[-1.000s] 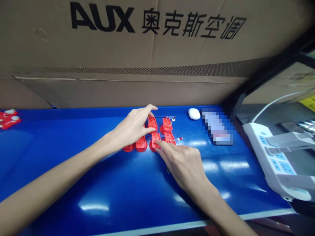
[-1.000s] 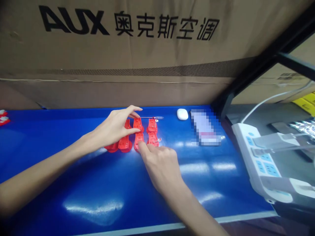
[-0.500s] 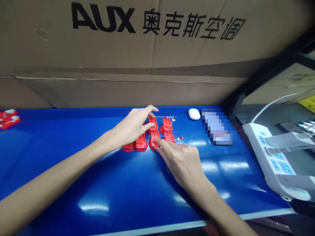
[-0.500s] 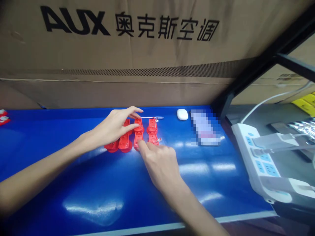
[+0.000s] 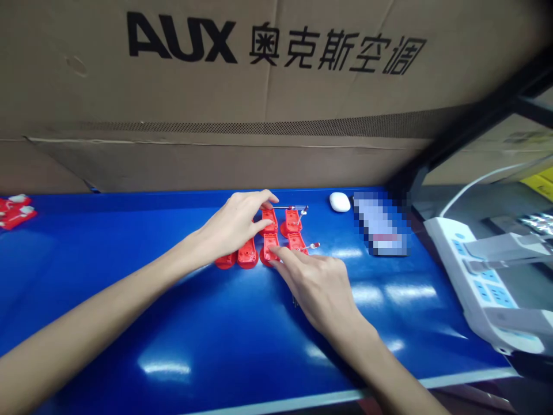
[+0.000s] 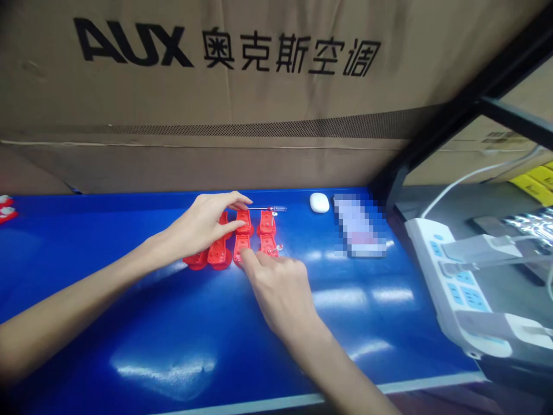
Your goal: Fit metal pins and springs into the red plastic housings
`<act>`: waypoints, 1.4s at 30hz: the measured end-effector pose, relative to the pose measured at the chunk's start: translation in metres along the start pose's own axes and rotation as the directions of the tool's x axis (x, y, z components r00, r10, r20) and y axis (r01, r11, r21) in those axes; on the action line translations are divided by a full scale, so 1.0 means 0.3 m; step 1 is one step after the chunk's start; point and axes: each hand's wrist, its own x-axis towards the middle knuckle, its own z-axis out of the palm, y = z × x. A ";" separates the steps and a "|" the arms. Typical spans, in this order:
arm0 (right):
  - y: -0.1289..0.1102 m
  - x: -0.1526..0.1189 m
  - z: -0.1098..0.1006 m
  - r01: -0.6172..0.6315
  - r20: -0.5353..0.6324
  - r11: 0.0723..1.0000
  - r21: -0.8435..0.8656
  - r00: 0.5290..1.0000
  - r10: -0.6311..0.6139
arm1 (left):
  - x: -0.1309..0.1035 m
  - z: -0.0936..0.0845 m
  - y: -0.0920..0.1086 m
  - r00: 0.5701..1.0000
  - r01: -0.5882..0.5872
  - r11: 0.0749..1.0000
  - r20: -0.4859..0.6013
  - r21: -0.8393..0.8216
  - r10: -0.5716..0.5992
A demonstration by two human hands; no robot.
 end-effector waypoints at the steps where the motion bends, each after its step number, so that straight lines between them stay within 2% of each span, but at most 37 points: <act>1: 0.001 -0.001 -0.002 0.001 -0.009 1.000 0.001 1.000 -0.001 | 0.001 -0.001 0.000 1.000 0.000 1.000 -0.002 0.001 0.000; 5: 0.011 -0.025 -0.035 0.016 -0.073 0.999 0.027 0.997 -0.014 | 0.004 -0.010 0.019 1.000 -0.012 1.000 -0.011 0.000 0.012; 8: 0.019 -0.071 -0.079 0.006 -0.172 0.989 0.150 0.985 0.020 | 0.015 -0.015 0.045 0.999 -0.031 1.000 -0.009 -0.006 0.030; 10: 0.024 -0.104 -0.102 -0.071 -0.265 0.971 0.228 0.955 0.132 | 0.029 -0.010 0.060 0.999 -0.043 0.999 -0.001 -0.009 0.043; 12: 0.030 -0.125 -0.113 -0.199 -0.327 0.938 0.282 0.900 0.289 | 0.047 0.001 0.069 0.998 -0.056 0.998 0.012 -0.011 0.056; 14: 0.037 -0.126 -0.108 -0.334 -0.276 0.883 0.330 0.860 0.428 | 0.067 0.017 0.074 0.997 -0.069 0.998 0.025 -0.013 0.069; 17: 0.044 -0.096 -0.079 -0.460 -0.086 0.828 0.321 0.856 0.510 | 0.094 0.037 0.082 0.995 -0.086 0.996 0.050 -0.018 0.087; 21: 0.044 -0.047 -0.034 -0.480 0.001 0.852 0.208 0.871 0.490 | 0.114 0.043 0.099 0.990 -0.100 0.995 0.097 -0.023 0.101; 25: 0.046 -0.047 -0.027 -0.499 -0.018 0.850 0.169 0.860 0.509 | 0.117 0.043 0.113 0.990 -0.079 0.997 0.117 -0.001 0.078; 29: 0.070 -0.085 -0.067 -0.513 -0.080 0.844 0.159 0.845 0.529 | 0.119 0.066 0.116 0.987 -0.075 0.997 0.147 0.017 0.072; 34: 0.089 -0.134 -0.142 -0.499 -0.224 0.844 0.199 0.815 0.534 | 0.138 0.091 0.136 0.983 -0.100 0.995 0.155 0.021 0.096; 36: 0.085 -0.150 -0.175 -0.477 -0.277 0.853 0.211 0.808 0.520 | 0.134 0.071 0.164 0.985 -0.108 0.994 0.140 0.016 0.104; 38: 0.074 -0.167 -0.206 -0.441 -0.319 0.867 0.231 0.808 0.496 | 0.106 0.028 0.203 0.988 -0.108 0.994 0.111 0.012 0.106; 40: 0.053 -0.188 -0.226 -0.371 -0.346 0.892 0.257 0.827 0.444 | 0.047 -0.030 0.246 0.991 -0.128 0.992 0.047 -0.012 0.128; 42: 0.024 -0.214 -0.230 -0.265 -0.357 0.920 0.289 0.862 0.360 | -0.044 -0.082 0.280 0.989 -0.137 0.990 0.053 -0.045 0.139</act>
